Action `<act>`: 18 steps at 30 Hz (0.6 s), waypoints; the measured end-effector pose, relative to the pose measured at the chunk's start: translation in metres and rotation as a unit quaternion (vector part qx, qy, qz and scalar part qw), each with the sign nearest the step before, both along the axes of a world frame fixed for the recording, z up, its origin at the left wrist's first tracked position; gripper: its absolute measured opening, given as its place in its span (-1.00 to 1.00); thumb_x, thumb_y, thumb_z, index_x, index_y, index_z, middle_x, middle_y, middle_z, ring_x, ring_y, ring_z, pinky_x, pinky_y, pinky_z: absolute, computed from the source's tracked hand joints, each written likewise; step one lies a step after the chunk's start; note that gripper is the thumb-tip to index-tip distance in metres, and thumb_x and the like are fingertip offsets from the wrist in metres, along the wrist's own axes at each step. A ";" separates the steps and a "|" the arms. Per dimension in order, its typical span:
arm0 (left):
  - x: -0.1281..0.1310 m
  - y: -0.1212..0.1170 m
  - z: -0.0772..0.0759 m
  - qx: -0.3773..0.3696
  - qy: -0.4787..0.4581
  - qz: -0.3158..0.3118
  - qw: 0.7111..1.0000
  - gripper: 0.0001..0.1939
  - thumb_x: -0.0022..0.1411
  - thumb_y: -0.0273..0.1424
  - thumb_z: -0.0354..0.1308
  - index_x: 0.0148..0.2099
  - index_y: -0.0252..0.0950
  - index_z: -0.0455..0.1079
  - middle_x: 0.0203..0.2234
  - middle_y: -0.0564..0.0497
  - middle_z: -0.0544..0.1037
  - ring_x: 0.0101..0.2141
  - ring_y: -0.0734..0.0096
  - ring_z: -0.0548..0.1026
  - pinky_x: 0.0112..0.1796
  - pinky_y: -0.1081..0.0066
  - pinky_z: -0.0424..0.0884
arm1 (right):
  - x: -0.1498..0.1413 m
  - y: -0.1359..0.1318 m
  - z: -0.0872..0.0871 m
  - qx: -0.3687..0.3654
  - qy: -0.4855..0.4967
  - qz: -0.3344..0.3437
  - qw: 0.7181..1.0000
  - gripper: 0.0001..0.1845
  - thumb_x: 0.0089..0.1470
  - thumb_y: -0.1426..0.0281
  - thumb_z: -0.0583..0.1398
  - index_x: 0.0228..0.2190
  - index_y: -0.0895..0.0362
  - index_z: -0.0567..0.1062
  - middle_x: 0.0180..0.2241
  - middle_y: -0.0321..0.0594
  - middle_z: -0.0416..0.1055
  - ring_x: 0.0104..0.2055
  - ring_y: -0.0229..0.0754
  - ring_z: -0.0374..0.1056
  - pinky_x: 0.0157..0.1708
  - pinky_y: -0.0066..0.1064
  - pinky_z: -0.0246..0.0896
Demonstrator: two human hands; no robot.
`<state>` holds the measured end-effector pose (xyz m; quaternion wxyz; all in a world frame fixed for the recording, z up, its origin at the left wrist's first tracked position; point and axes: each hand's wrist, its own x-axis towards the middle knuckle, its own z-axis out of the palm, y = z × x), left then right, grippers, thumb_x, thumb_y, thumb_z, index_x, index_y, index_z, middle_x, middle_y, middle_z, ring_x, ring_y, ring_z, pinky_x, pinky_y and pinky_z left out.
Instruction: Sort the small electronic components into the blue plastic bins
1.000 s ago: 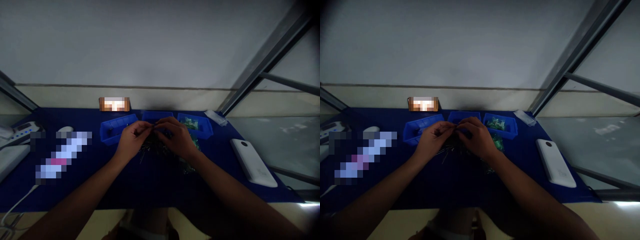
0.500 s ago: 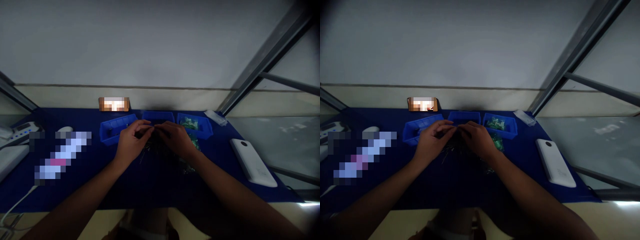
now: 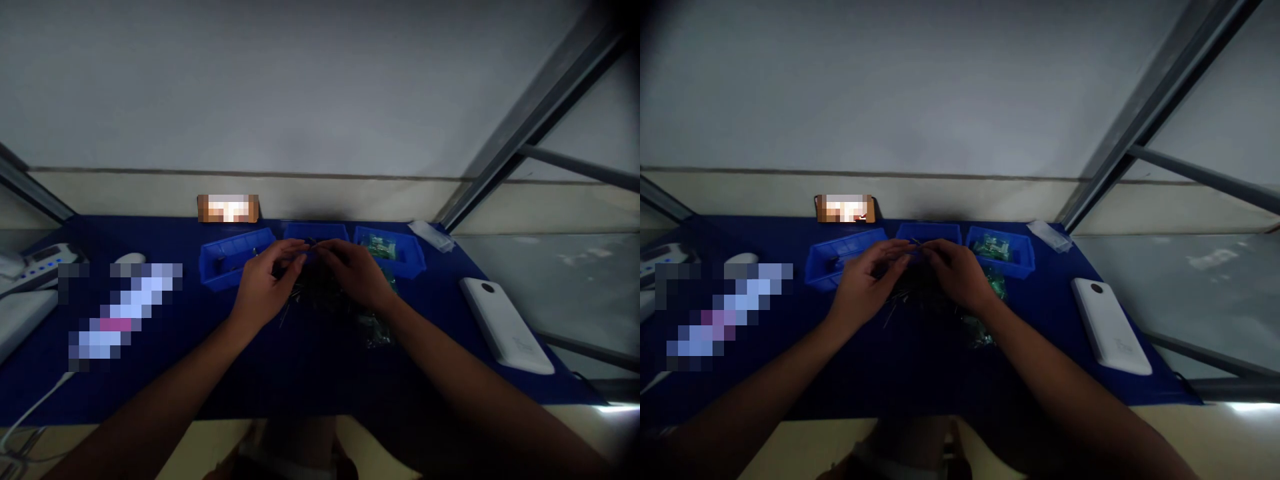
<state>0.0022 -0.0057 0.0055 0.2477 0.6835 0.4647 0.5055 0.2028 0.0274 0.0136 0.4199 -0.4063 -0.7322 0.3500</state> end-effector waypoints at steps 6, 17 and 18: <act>-0.001 0.002 -0.003 0.006 0.098 -0.017 0.995 -0.77 0.44 -0.34 0.20 0.11 -0.15 0.51 -0.04 0.01 0.68 -0.06 0.25 0.65 -0.05 0.29 0.56 | 0.001 0.001 0.001 -0.082 0.142 0.051 0.985 -0.68 0.36 0.19 0.22 0.02 0.03 0.62 -0.29 -0.27 0.59 -0.36 -0.25 0.47 -0.28 -0.39 0.41; 0.000 0.001 -0.014 0.059 0.219 -0.102 0.969 -0.79 0.30 -0.34 0.35 -0.01 -0.16 0.58 -0.02 -0.02 0.64 0.01 0.19 0.59 0.10 0.17 0.49 | 0.001 -0.004 0.005 -0.168 0.197 0.117 0.959 -0.66 0.29 0.13 0.28 -0.03 0.04 0.63 -0.40 -0.31 0.55 -0.43 -0.29 0.39 -0.47 -0.47 0.27; 0.000 0.002 -0.014 0.059 0.230 -0.106 0.966 -0.76 0.29 -0.32 0.36 0.01 -0.14 0.59 -0.02 -0.01 0.65 0.02 0.18 0.58 0.11 0.16 0.49 | 0.001 -0.002 0.004 -0.175 0.205 0.098 0.958 -0.67 0.28 0.13 0.28 -0.04 0.04 0.63 -0.41 -0.31 0.54 -0.45 -0.31 0.38 -0.50 -0.50 0.23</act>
